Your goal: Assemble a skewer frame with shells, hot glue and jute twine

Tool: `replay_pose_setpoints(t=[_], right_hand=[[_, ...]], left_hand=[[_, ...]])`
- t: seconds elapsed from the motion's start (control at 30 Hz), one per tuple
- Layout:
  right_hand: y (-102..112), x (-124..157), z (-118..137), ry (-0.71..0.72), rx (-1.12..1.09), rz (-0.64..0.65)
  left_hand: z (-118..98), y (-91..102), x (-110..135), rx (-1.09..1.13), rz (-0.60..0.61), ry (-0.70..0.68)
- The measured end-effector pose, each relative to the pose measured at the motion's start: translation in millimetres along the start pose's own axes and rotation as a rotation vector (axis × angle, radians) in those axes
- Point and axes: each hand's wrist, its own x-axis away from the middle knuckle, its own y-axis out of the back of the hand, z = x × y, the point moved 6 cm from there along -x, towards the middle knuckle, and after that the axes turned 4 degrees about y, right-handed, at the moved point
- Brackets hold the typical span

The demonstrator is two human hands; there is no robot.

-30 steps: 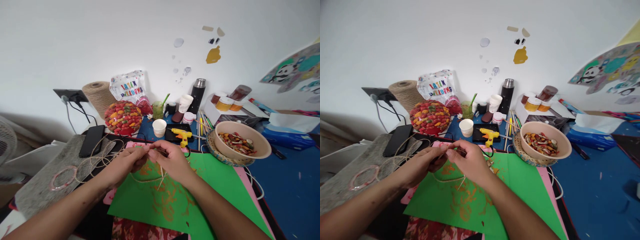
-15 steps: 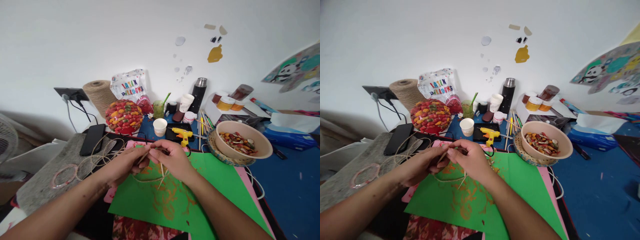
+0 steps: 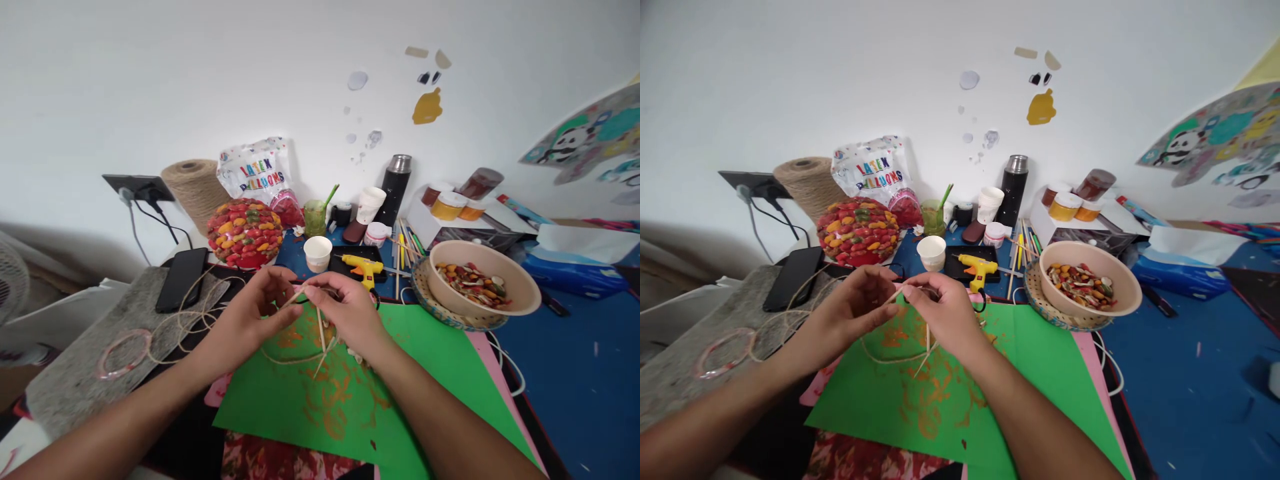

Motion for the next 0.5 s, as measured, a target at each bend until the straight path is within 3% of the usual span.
replay_pose_setpoints(t=[0.1, 0.27, 0.5], right_hand=[[1.0, 0.1, -2.2, -0.033, -0.021, -0.013], [0.7, -0.5, -6.0, -0.054, -0.041, -0.016], [-1.0, 0.8, -8.3, -0.059, -0.045, -0.011]], left_hand=[[-7.9, 0.3, 6.0, -0.229, -0.083, -0.145], [-14.9, -5.1, 9.6, -0.524, -0.105, -0.335], [-16.3, -6.4, 10.7, -0.589, -0.112, -0.401]])
